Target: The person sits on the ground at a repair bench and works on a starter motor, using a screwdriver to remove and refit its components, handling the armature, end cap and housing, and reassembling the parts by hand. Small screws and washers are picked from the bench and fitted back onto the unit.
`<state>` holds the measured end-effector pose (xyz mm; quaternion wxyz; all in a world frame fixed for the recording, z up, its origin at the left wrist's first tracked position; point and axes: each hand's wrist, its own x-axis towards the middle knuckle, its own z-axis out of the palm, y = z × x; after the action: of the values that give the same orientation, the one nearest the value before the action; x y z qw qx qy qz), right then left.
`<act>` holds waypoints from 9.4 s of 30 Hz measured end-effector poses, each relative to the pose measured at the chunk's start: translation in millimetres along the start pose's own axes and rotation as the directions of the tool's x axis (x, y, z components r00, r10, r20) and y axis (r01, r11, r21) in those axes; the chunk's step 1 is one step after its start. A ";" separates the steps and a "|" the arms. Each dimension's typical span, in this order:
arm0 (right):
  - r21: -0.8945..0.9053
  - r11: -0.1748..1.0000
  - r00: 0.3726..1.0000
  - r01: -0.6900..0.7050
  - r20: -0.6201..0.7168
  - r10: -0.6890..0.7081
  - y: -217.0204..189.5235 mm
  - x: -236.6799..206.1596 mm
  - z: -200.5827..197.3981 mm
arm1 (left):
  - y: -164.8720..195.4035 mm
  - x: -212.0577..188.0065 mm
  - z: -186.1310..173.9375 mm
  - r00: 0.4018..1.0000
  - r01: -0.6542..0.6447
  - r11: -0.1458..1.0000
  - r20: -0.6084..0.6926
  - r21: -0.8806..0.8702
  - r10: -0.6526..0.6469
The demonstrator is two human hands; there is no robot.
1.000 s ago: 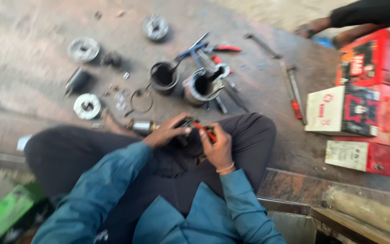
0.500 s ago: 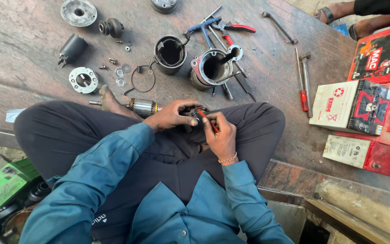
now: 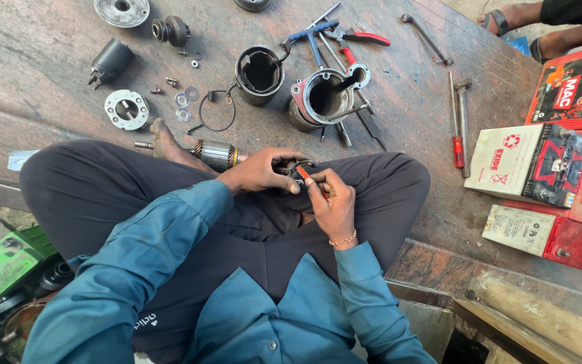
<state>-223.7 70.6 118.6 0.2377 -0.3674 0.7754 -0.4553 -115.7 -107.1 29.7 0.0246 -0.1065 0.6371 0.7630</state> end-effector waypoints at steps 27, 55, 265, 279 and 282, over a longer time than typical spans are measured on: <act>0.183 0.975 0.992 -0.126 0.008 0.126 30.7 -20.8 -7.9 | -8.0 2.5 26.0 0.999 0.002 0.999 -0.035 -0.038 -0.003; 0.031 0.999 1.000 -0.013 -0.026 0.014 15.3 -40.2 16.9 | -18.1 -20.7 21.6 0.999 -0.038 0.997 -0.016 -0.070 0.037; 0.413 0.840 0.913 -0.352 0.348 0.211 1.0 -20.5 11.1 | 30.9 -32.4 2.8 0.986 -0.159 0.980 0.025 -0.120 0.163; 0.127 0.982 0.990 0.138 -0.051 -0.133 9.0 -12.0 17.0 | 35.0 -22.4 -3.6 0.993 -0.117 0.990 -0.019 -0.081 0.116; 0.022 0.994 0.988 0.105 -0.116 -0.102 6.4 -9.1 19.2 | 29.6 -22.0 -6.1 0.995 -0.104 0.987 -0.013 -0.121 0.104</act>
<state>-206.8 69.5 104.3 0.1740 -0.3770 0.7612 -0.4981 -98.5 -116.5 61.6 -0.0240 -0.0771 0.5942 0.8003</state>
